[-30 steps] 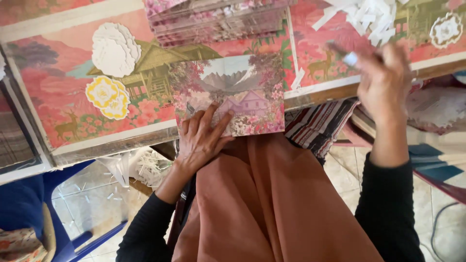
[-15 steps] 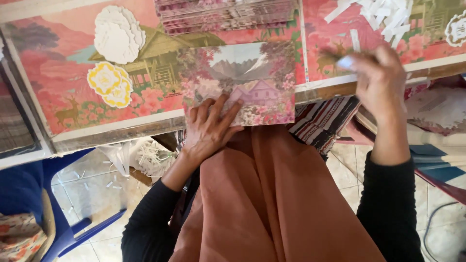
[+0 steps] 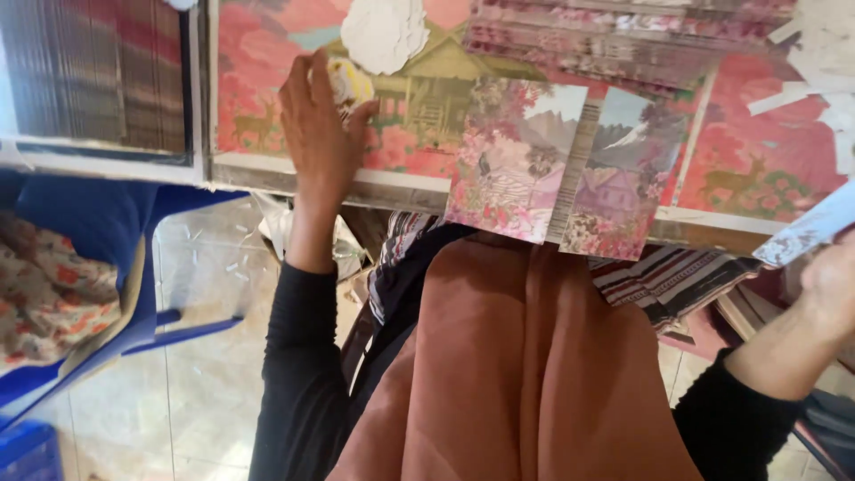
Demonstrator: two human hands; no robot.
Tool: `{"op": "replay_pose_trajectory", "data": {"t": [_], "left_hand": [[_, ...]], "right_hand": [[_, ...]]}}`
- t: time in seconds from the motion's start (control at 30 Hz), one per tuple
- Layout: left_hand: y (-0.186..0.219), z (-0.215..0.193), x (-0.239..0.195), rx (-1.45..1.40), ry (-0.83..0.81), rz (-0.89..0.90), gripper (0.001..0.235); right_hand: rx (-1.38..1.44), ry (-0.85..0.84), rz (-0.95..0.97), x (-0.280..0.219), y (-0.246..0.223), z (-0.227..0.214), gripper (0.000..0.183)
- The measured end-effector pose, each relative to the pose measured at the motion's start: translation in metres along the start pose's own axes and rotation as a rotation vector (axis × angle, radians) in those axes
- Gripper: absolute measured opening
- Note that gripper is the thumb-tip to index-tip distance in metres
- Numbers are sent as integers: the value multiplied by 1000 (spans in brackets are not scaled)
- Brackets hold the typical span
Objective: Assembling decorative paper cards by inserting paper cutouts using a small tool
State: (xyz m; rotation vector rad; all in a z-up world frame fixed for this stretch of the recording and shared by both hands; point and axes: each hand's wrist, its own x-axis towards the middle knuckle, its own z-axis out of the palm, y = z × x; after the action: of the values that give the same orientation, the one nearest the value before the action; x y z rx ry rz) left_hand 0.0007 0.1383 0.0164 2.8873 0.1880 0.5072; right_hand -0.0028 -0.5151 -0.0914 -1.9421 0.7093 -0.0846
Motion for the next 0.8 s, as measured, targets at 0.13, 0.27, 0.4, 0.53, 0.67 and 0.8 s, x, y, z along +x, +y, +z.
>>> {"op": "replay_pose_trajectory", "data": {"t": [0.13, 0.27, 0.4, 0.53, 0.67, 0.8], "left_hand": [[-21, 14, 5, 37, 23, 122, 49], [-27, 8, 10, 128, 270, 233, 16], [-33, -13, 6, -201, 190, 157, 18], [9, -28, 1, -553, 371, -68, 14], [95, -29, -14, -1350, 73, -263, 14], [157, -21, -17, -1699, -160, -247, 14]], "right_hand": [[287, -73, -215, -100, -109, 54, 33], [255, -180, -593, -153, -177, 76, 19], [202, -182, -564, -163, -179, 76, 22], [237, -267, -570, -177, -197, 83, 26], [139, -318, -801, -193, -205, 106, 24], [-151, -274, -1066, -214, -220, 130, 39]]}}
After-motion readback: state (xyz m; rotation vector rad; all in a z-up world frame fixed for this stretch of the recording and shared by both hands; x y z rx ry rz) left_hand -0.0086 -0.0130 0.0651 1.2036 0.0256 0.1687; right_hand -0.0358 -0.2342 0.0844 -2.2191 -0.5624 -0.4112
